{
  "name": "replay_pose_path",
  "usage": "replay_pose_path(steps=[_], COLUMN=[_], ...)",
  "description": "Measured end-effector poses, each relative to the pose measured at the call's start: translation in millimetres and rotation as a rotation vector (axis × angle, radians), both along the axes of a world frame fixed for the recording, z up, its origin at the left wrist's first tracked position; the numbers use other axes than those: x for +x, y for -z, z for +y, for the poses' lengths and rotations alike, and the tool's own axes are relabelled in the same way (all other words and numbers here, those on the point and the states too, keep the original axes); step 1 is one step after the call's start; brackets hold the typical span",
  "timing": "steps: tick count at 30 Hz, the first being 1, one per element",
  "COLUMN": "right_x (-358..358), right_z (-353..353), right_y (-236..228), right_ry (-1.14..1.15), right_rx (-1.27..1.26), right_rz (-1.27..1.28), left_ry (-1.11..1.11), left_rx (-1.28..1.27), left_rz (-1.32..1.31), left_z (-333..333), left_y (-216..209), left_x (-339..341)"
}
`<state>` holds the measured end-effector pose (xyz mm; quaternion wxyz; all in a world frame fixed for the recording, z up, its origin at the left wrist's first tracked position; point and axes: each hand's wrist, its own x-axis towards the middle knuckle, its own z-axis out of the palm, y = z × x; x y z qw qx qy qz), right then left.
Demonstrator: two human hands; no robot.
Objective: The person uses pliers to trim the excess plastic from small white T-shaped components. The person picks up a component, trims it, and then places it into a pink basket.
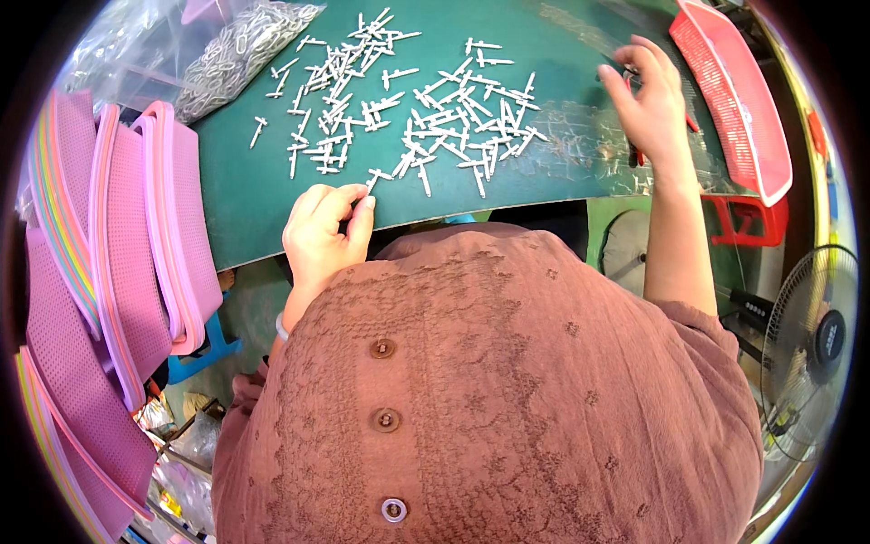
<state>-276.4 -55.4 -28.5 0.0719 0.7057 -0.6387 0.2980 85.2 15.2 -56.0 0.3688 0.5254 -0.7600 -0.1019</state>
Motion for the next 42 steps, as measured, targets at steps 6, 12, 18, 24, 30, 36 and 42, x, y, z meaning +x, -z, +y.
replay_pose_path(steps=[6, 12, 18, 24, 30, 36, 42], right_x=[75, 146, 182, 185, 172, 169, 165], right_z=[-4, -15, -31, -38, -45, -49, -56], right_y=[-14, -10, 3, 4, -5, -29, -35], right_ry=[-0.395, -0.656, -0.697, -0.675, -0.44, -0.435, -0.468], right_rx=[0.079, 0.236, 0.212, 0.278, 0.731, 0.856, 0.882], right_rz=[-0.008, -0.01, 0.079, -0.051, -0.737, -1.063, -1.259], left_ry=[0.031, 0.073, 0.112, 0.145, 0.162, 0.137, 0.127], left_rx=[0.035, 0.023, -0.018, -0.017, -0.127, -0.16, -0.127], left_rz=[0.032, 0.087, 0.116, 0.115, 0.08, 0.065, 0.034], left_z=[0, -3, -3, -3, -5, -5, -3], left_y=[0, 9, 7, 8, 18, 18, 15], left_x=[6, 13, 15, 17, 18, 16, 15])
